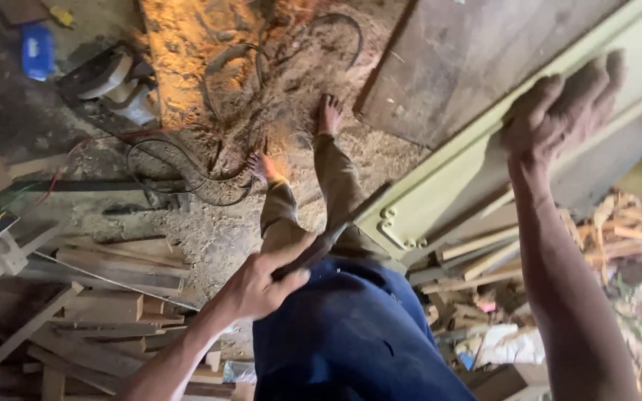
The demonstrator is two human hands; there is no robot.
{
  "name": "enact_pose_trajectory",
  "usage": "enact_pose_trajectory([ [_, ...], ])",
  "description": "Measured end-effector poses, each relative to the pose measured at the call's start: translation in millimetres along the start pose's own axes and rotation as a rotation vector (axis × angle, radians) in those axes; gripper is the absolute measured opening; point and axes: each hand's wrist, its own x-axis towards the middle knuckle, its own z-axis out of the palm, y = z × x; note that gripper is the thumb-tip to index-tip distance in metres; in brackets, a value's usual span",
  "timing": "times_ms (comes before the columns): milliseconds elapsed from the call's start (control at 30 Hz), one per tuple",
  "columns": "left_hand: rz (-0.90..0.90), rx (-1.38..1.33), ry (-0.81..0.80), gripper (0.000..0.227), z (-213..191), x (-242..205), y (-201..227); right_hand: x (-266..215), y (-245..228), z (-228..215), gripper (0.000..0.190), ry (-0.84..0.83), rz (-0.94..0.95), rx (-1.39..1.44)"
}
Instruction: Using a hand chisel to trim and smooth the edges of decorative wooden panels on a workbench.
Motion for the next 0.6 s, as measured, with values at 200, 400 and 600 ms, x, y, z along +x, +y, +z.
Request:
enact_pose_trajectory([
  [200,0.215,0.287,0.209,0.058,19,48,9,-3,13,3,0.058,-0.055,-0.042,-0.063],
  [400,0.080,-0.078,0.011,0.064,6,-11,-6,-2,10,5,0.070,-0.003,0.019,-0.015],
  [600,0.294,0.108,0.067,0.056,26,42,32,-6,14,7,0.051,-0.018,0.036,-0.010],
])
